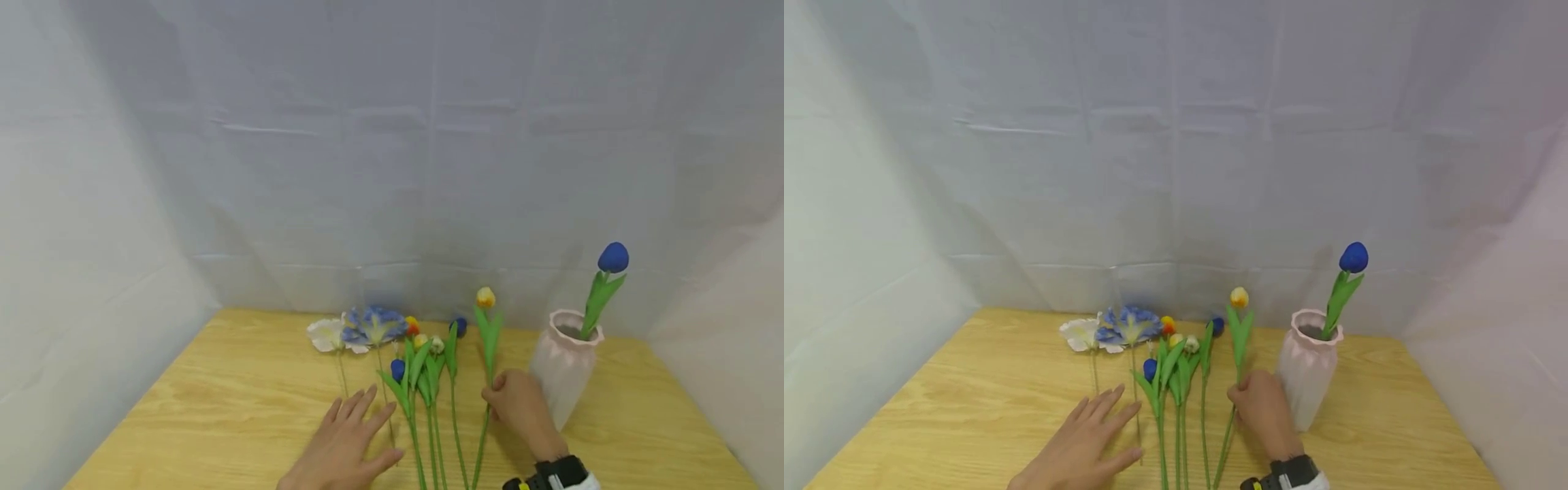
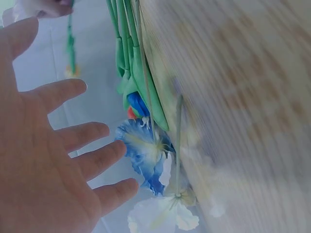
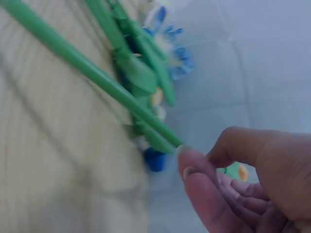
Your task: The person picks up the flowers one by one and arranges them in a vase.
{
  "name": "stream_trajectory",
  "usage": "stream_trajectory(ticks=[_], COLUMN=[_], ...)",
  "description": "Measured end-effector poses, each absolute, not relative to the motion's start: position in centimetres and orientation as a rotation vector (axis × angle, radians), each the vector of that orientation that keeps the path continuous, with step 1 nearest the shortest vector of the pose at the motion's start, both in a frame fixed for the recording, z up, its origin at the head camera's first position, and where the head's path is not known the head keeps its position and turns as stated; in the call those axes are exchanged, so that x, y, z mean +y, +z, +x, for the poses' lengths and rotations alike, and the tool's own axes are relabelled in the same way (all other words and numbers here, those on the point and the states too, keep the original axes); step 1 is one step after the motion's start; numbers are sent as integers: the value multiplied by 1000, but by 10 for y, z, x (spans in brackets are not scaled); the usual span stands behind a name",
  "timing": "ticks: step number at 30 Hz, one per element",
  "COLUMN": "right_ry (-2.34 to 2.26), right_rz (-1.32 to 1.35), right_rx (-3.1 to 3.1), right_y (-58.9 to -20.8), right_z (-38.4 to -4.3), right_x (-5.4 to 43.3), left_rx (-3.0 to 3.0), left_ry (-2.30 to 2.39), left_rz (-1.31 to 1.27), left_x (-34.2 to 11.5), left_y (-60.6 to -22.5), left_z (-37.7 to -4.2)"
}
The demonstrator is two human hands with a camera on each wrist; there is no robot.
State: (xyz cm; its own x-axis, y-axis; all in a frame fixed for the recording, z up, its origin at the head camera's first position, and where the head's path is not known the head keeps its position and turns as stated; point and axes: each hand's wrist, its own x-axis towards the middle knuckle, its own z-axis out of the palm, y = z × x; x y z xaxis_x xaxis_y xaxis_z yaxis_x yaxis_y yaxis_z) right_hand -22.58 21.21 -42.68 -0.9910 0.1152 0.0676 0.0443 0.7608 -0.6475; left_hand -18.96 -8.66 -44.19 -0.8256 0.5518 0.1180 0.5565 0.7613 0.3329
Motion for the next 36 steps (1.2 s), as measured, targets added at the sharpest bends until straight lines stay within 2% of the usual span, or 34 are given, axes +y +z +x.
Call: stream_trajectory(ticks=[7,18,36], right_ry=[1136,1027,696], right_rz=[-99,67,92], right_rx=[-2724,-2504,-2171], right_y=[-388,-338,-256], right_z=[-212,-196,-176], right_x=[213,219,276], left_rx=[-2896,-2836,-2729], left_ry=[-581,-607,-598], left_rz=[-984,-1070,-1231], left_x=[-77,-59,-31], left_y=[-441,-438,-432], left_z=[-193,-199,-208])
